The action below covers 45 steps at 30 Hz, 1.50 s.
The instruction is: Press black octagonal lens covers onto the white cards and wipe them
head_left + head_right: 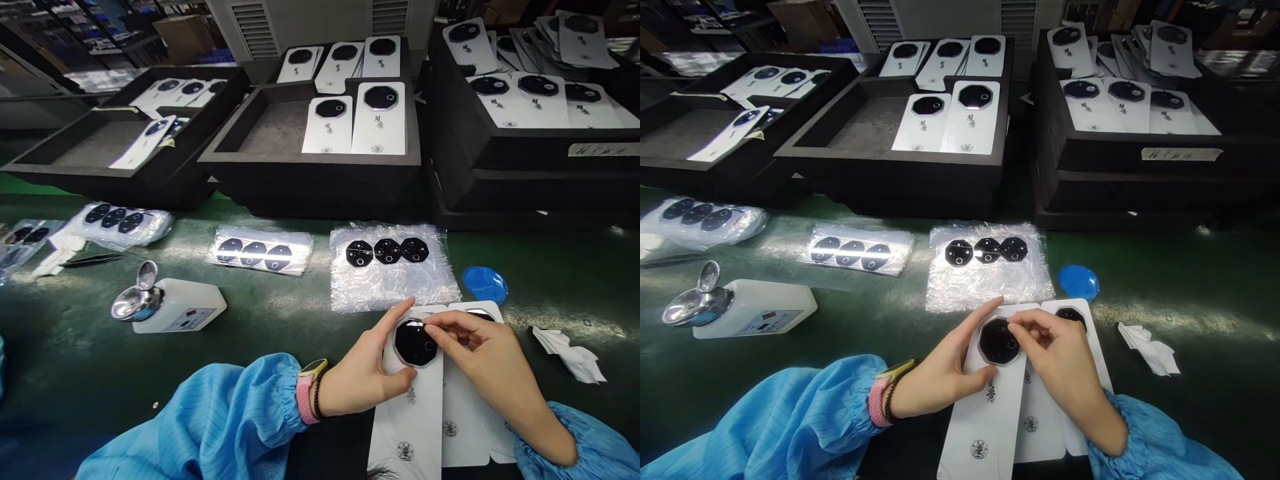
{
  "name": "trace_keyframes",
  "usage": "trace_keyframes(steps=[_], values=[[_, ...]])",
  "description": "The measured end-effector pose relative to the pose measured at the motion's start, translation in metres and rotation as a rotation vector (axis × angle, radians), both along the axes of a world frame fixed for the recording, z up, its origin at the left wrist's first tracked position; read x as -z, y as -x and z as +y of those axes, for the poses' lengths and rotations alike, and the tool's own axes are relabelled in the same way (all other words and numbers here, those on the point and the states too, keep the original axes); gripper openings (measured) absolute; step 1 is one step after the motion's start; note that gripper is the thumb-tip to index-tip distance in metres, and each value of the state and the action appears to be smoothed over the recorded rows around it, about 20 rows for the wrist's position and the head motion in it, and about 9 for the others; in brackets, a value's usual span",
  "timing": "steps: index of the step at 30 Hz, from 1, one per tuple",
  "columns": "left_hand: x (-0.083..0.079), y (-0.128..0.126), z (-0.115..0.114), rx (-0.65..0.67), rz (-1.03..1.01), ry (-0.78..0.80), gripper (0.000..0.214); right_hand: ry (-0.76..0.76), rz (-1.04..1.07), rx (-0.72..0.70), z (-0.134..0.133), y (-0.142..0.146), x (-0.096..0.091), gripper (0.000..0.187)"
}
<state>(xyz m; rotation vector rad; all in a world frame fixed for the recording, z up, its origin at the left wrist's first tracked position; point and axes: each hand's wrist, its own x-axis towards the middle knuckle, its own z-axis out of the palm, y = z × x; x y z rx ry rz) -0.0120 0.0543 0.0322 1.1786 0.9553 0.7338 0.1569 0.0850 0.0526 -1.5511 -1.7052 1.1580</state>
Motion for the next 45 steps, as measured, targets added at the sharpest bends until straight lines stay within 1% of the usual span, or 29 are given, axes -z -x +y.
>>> trace_keyframes(steps=[9, 17, 22, 31, 39, 45], values=[[-0.0011, 0.0002, -0.0005, 0.007, -0.001, -0.004, 0.078, -0.005, 0.022, 0.007, -0.0009, 0.0012, -0.0003, 0.020], [-0.0003, 0.0001, -0.0008, 0.004, -0.005, -0.027, 0.078, 0.017, 0.076, 0.064, 0.0005, 0.0010, -0.0047, 0.023], [-0.0002, 0.0002, -0.0007, -0.002, 0.012, -0.009, 0.078, 0.006, 0.041, 0.021, 0.0001, 0.0017, -0.0022, 0.024], [-0.0007, 0.0000, -0.0009, 0.001, 0.008, 0.000, 0.078, -0.004, 0.005, 0.006, -0.0003, 0.0009, -0.0003, 0.022], [-0.0001, 0.0001, -0.0005, 0.003, -0.002, -0.020, 0.078, 0.028, 0.080, 0.040, 0.0005, 0.0007, -0.0015, 0.020], [-0.0008, -0.0001, -0.0006, 0.007, 0.020, 0.002, 0.079, 0.004, 0.028, 0.008, -0.0009, 0.0010, 0.0001, 0.022]])
